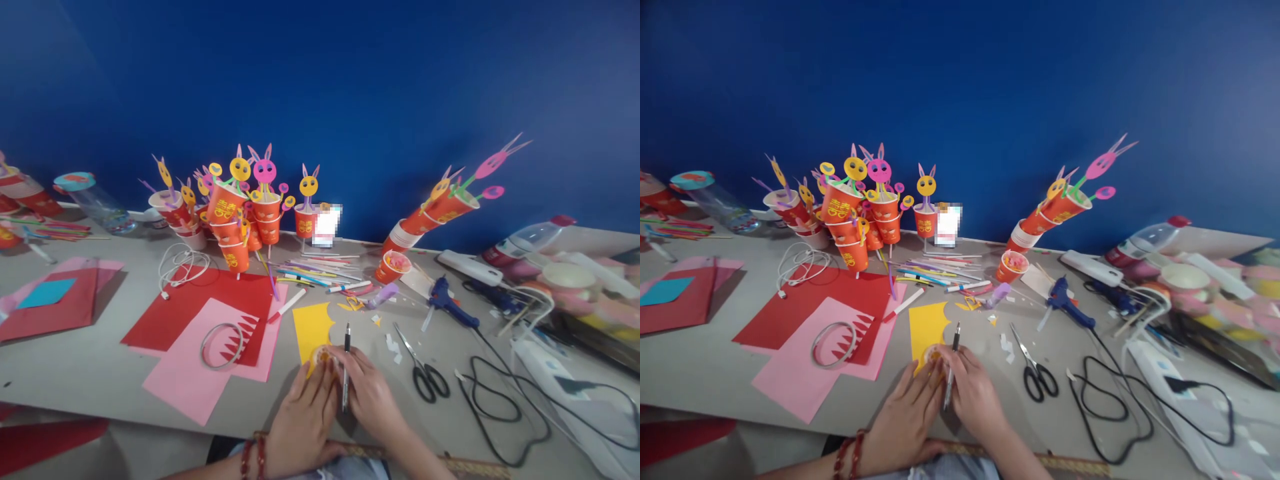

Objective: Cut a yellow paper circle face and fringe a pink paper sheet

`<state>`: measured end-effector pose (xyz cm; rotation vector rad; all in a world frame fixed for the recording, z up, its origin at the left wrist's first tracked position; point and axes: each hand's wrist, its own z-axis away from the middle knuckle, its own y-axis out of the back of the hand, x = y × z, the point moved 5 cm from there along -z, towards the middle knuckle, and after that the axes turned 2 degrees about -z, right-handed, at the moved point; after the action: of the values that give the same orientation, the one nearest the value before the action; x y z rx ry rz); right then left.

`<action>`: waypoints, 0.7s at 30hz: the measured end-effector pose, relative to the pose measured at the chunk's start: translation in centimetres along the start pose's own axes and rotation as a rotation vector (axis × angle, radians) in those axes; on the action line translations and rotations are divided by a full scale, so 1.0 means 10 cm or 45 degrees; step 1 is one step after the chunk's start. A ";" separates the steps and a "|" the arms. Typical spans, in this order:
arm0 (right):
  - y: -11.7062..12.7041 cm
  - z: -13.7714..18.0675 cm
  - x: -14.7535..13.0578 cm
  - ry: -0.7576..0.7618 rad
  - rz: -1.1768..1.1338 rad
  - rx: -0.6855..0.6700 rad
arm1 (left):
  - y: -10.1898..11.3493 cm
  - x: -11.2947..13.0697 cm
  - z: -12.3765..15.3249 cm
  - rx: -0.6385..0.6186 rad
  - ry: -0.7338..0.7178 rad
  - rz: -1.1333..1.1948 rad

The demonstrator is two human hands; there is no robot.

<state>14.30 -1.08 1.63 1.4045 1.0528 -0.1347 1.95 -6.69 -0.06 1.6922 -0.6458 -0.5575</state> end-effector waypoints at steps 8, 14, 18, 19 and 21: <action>0.36 -0.33 -0.07 -0.014 -0.095 -0.057 | 0.07 0.02 -0.05 -0.002 -0.006 -0.059; 0.31 -0.86 -0.23 0.030 -0.214 -0.488 | 0.07 0.06 -0.08 0.012 0.051 -0.051; 0.09 -1.07 -0.32 0.126 -0.075 -0.715 | 0.04 0.08 -0.07 0.025 0.078 -0.073; 0.03 -1.09 -0.32 0.150 -0.033 -0.765 | 0.03 0.08 -0.07 0.019 0.077 -0.074; -0.07 -1.12 -0.31 0.190 0.024 -0.848 | 0.02 0.08 -0.06 0.000 0.081 -0.075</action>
<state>6.34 6.61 5.18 0.8248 1.0733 0.3166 2.95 -6.83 0.20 1.7261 -0.5521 -0.5432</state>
